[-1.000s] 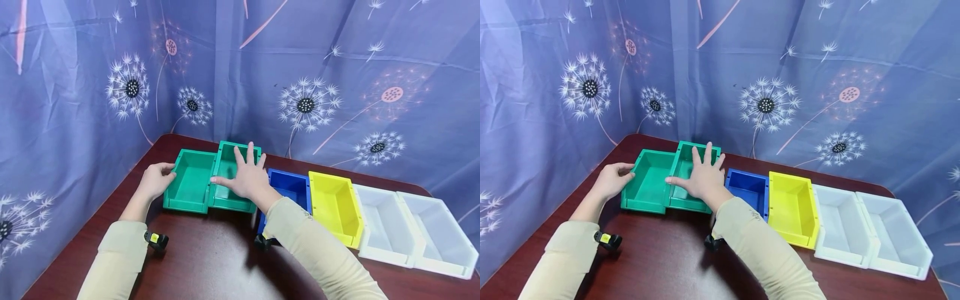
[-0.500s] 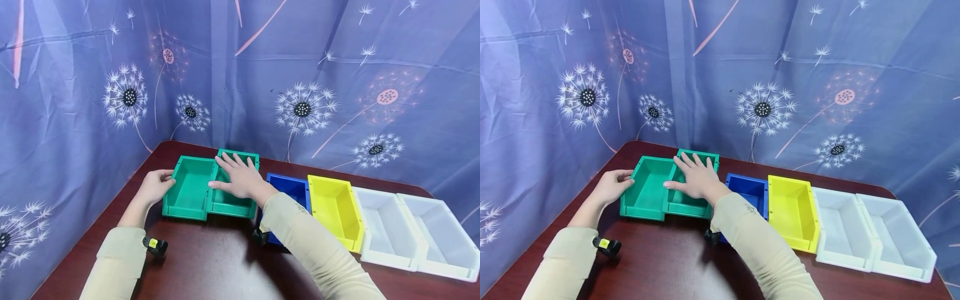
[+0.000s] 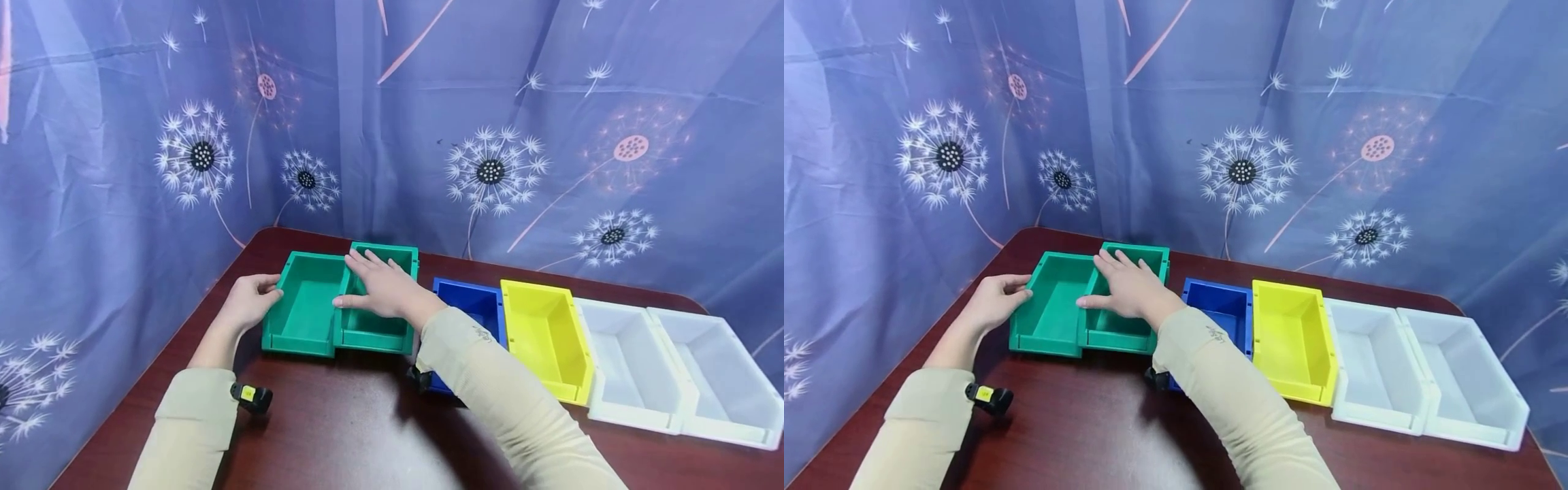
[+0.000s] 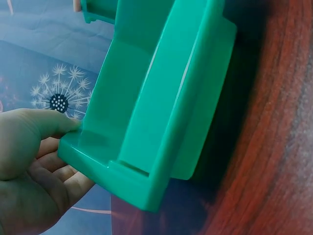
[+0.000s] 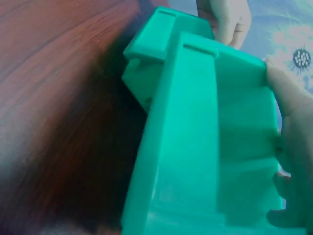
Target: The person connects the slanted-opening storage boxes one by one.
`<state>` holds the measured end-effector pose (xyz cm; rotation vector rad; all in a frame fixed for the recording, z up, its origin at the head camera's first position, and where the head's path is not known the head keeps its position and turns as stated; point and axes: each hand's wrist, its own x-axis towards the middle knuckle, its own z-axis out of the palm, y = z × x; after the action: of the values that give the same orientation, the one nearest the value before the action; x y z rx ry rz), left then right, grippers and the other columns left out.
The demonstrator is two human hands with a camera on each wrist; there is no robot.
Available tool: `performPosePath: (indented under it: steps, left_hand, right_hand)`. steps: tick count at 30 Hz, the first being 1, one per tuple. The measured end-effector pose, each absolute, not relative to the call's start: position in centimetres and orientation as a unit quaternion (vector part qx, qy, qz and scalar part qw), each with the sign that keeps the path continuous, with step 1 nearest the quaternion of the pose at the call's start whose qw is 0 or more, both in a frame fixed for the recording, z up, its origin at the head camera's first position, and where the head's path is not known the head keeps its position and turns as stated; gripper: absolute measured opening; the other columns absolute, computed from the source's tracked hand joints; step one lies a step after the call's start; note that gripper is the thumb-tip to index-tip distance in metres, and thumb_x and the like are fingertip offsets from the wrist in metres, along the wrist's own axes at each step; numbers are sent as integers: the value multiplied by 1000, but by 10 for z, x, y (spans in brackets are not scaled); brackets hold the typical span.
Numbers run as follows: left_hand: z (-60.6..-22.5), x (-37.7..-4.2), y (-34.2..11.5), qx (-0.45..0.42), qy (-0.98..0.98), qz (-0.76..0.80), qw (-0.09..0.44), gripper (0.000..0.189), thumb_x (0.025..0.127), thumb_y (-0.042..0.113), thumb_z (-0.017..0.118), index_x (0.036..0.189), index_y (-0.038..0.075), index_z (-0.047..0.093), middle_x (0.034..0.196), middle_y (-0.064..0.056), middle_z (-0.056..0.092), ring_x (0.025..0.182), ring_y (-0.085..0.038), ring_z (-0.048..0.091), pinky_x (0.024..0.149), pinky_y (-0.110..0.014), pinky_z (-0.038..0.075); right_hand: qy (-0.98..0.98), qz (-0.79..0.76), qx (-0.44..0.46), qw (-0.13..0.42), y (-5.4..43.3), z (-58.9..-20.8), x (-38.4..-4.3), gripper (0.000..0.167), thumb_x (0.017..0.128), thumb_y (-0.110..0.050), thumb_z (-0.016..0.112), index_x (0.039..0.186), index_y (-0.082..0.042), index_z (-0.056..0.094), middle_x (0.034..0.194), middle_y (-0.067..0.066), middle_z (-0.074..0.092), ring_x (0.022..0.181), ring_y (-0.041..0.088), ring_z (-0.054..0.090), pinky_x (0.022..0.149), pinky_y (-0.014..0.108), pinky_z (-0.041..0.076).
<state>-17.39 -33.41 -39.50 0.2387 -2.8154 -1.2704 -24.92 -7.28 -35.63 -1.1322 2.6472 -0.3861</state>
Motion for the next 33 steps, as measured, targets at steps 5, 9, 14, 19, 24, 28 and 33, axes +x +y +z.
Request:
performPosePath:
  steps: [5,9,14,19,24,28,33]
  left_hand:
    - [-393,-174,-334,75,-908,-411,20,44,95,10,51,135,-6,46,124,-28,57,115,-38,54,93,-49,49]
    - [-395,-174,-334,78,-908,-411,25,44,94,10,51,135,-6,47,122,-28,58,112,-37,56,91,-48,50]
    - [-396,-175,-335,81,-909,-409,25,44,94,10,51,135,-6,47,123,-28,58,113,-38,56,91,-49,50]
    - [-395,-176,-334,86,-907,-411,24,44,94,10,51,135,-5,48,123,-27,58,113,-37,55,92,-48,50]
    - [-394,-177,-335,86,-909,-407,24,44,94,10,51,134,-6,48,123,-28,58,113,-37,56,91,-48,50]
    - [-394,-178,-334,81,-909,-408,24,44,93,10,51,133,-7,48,122,-29,58,111,-37,56,89,-48,51]
    - [-395,-177,-334,82,-908,-410,25,43,94,9,51,133,-7,49,119,-28,60,110,-37,57,88,-47,51]
  right_hand:
    - [905,-139,-384,118,-73,-360,-250,92,81,-75,41,153,-26,11,160,-10,4,148,16,1,119,51,8]
    - [904,-145,-381,126,-73,-362,-251,91,80,-76,40,153,-29,11,160,-11,3,148,15,1,119,51,9]
    - [905,-149,-377,129,-73,-362,-251,92,80,-77,40,153,-29,11,160,-10,5,148,16,2,118,52,10]
    - [905,-154,-374,133,-71,-364,-251,92,80,-77,41,153,-28,12,160,-10,5,148,17,3,118,52,10]
    - [906,-153,-371,138,-71,-367,-252,92,79,-79,39,152,-31,10,160,-13,3,148,16,3,119,51,9]
    - [907,-150,-369,136,-71,-368,-253,93,79,-79,39,152,-30,11,159,-14,3,148,17,4,118,52,9]
    - [906,-157,-365,145,-72,-368,-253,93,78,-78,42,153,-30,12,159,-14,4,148,18,3,118,53,8]
